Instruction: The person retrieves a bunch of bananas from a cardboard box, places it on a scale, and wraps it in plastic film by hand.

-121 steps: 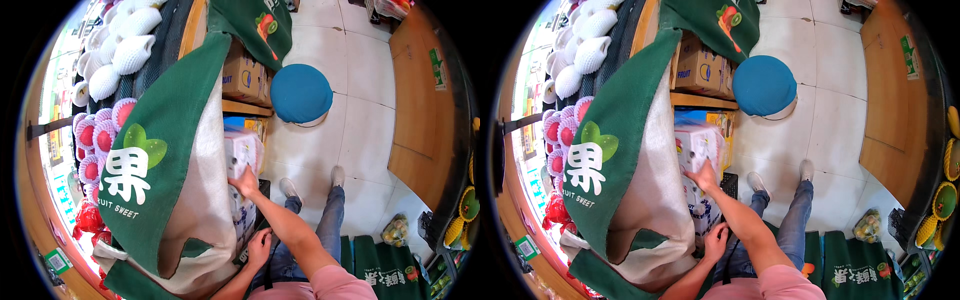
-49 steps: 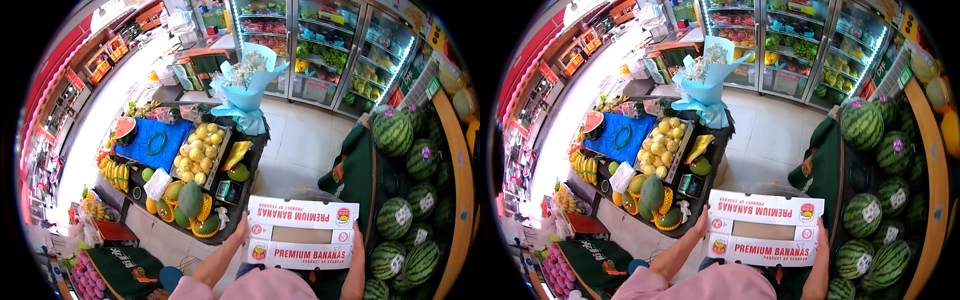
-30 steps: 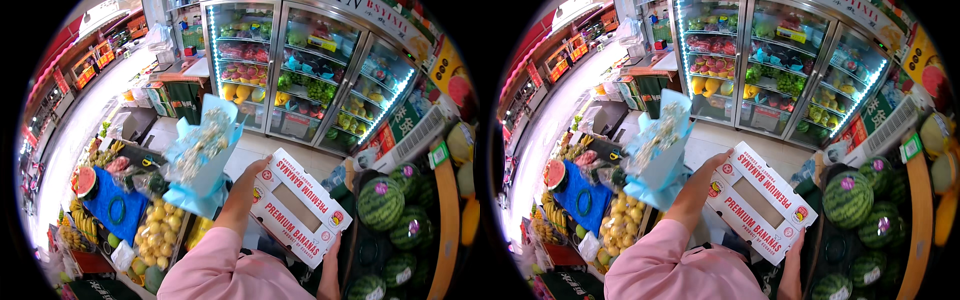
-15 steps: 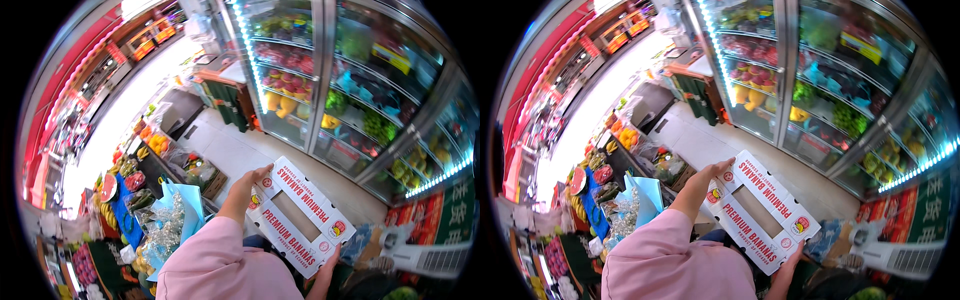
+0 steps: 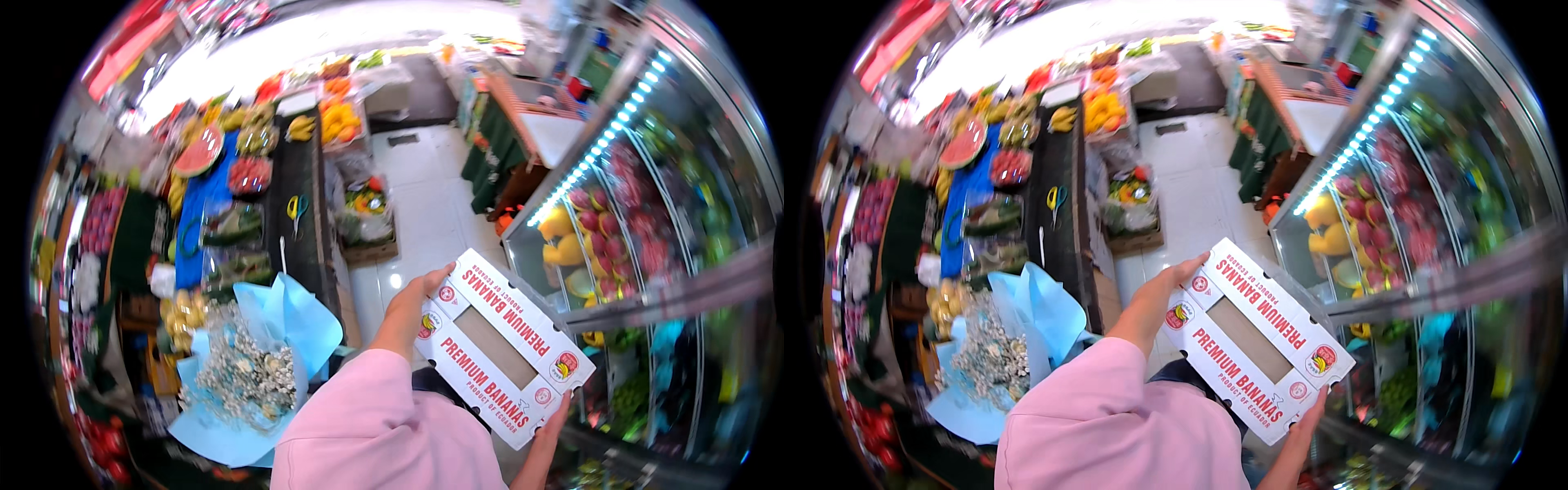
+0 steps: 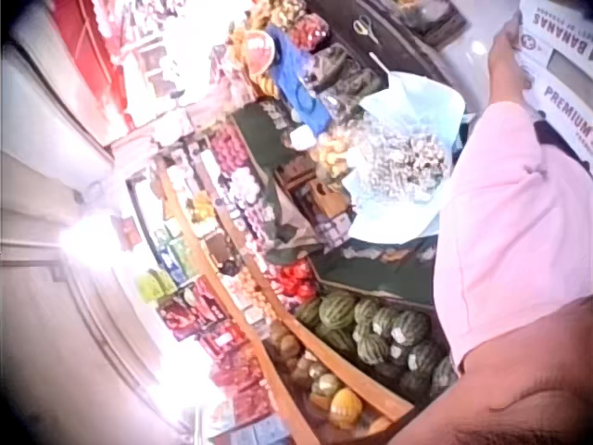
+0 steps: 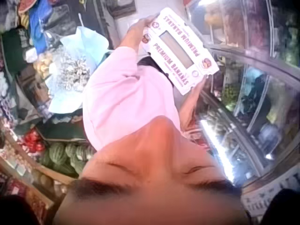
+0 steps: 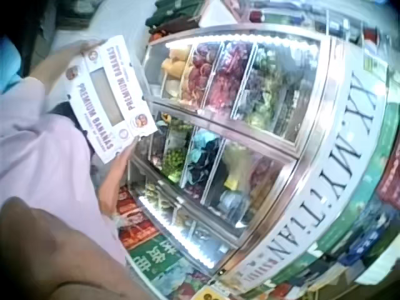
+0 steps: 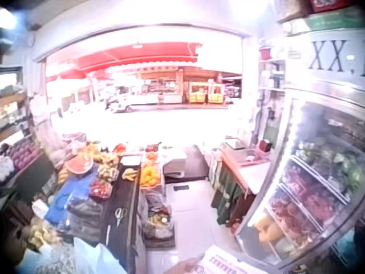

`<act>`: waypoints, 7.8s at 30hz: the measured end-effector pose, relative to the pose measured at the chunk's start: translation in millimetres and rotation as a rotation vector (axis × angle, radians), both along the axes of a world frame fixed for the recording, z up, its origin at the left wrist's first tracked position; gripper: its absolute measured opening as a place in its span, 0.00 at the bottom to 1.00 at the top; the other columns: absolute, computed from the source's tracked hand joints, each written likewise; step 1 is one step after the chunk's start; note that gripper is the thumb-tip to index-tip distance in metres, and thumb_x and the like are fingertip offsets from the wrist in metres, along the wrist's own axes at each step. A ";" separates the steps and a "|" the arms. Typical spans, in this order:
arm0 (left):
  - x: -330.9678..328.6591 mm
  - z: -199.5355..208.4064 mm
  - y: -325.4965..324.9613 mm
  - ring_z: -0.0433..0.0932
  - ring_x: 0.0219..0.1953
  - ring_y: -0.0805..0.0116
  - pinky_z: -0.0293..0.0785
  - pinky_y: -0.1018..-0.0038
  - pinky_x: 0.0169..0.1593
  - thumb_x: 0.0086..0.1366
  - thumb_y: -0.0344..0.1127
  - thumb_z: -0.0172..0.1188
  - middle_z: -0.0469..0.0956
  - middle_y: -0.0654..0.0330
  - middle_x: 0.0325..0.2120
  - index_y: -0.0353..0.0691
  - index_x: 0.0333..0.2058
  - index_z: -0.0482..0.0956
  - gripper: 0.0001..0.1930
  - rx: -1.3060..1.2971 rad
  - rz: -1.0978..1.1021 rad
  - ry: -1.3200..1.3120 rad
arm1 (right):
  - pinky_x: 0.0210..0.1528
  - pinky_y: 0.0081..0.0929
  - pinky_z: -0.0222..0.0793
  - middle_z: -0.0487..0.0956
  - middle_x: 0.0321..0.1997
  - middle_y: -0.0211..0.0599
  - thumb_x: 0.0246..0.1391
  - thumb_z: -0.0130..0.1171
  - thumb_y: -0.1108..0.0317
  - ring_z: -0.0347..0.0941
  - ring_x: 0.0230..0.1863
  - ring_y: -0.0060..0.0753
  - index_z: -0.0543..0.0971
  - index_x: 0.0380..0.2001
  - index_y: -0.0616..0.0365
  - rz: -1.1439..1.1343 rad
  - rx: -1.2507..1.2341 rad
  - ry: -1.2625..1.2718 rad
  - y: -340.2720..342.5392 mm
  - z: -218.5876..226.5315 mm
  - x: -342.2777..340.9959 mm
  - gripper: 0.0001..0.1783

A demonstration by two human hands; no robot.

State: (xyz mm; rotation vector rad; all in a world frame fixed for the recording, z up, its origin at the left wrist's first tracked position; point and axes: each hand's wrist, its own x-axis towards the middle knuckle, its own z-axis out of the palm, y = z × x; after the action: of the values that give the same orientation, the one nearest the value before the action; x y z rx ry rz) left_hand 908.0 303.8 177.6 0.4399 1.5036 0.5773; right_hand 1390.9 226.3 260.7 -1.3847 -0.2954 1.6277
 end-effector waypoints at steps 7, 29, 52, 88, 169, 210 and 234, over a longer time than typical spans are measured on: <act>-46.6 -71.0 -89.2 0.80 0.48 0.60 0.77 0.59 0.50 0.65 0.72 0.40 0.77 0.52 0.51 0.40 0.60 0.68 0.41 -0.024 0.709 -0.121 | 0.50 0.37 0.76 0.78 0.54 0.40 0.64 0.50 0.47 0.77 0.51 0.39 0.69 0.59 0.60 0.536 -0.140 -0.087 206.9 -15.2 -87.6 0.31; 184.8 -340.5 -289.9 0.77 0.53 0.54 0.74 0.54 0.56 0.65 0.74 0.35 0.76 0.56 0.53 0.46 0.59 0.69 0.40 0.213 2.311 -0.151 | 0.42 0.32 0.73 0.82 0.41 0.44 0.52 0.61 0.39 0.78 0.39 0.34 0.79 0.44 0.74 2.280 0.281 -0.442 206.5 -416.0 -578.4 0.39; 233.2 -400.8 -274.8 0.76 0.53 0.63 0.69 0.66 0.58 0.64 0.70 0.49 0.78 0.55 0.52 0.35 0.57 0.71 0.41 -0.252 2.307 -0.115 | 0.50 0.30 0.74 0.80 0.52 0.36 0.62 0.54 0.50 0.78 0.48 0.33 0.73 0.57 0.61 2.556 -0.252 -0.097 146.1 -631.7 -608.0 0.29; 311.1 23.9 -304.4 0.82 0.43 0.60 0.80 0.66 0.46 0.61 0.55 0.59 0.80 0.50 0.45 0.36 0.55 0.71 0.32 -0.051 2.566 0.808 | 0.42 0.24 0.72 0.78 0.46 0.35 0.59 0.58 0.48 0.74 0.41 0.24 0.70 0.60 0.64 2.552 0.287 0.686 189.2 -387.2 -587.4 0.35; 107.1 -324.4 -215.8 0.76 0.41 0.52 0.72 0.60 0.48 0.58 0.28 0.57 0.78 0.52 0.40 0.36 0.41 0.79 0.12 0.010 0.775 1.750 | 0.60 0.47 0.63 0.74 0.54 0.56 0.50 0.58 0.62 0.67 0.59 0.55 0.70 0.55 0.64 2.751 1.477 0.294 20.2 -583.0 -396.8 0.29; 51.9 -630.7 -169.5 0.78 0.39 0.63 0.72 0.67 0.47 0.56 0.31 0.51 0.78 0.60 0.33 0.40 0.40 0.77 0.13 0.113 1.951 -0.407 | 0.41 0.22 0.72 0.82 0.40 0.37 0.60 0.58 0.63 0.79 0.39 0.26 0.77 0.50 0.67 2.129 0.480 0.110 130.8 -519.6 -529.8 0.20; -14.8 -202.5 -18.2 0.78 0.24 0.51 0.73 0.58 0.30 0.50 0.40 0.68 0.78 0.53 0.18 0.38 0.21 0.75 0.13 -0.160 1.066 1.197 | 0.64 0.39 0.63 0.72 0.62 0.39 0.68 0.38 0.45 0.67 0.63 0.37 0.66 0.63 0.57 1.759 -0.483 0.722 182.1 -435.6 -533.5 0.32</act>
State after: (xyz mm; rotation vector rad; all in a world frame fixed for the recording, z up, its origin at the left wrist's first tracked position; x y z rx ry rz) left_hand 893.2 285.6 -24.9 -0.2950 2.9349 1.0860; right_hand 857.4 408.4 -174.9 -0.4687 -0.8272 3.6535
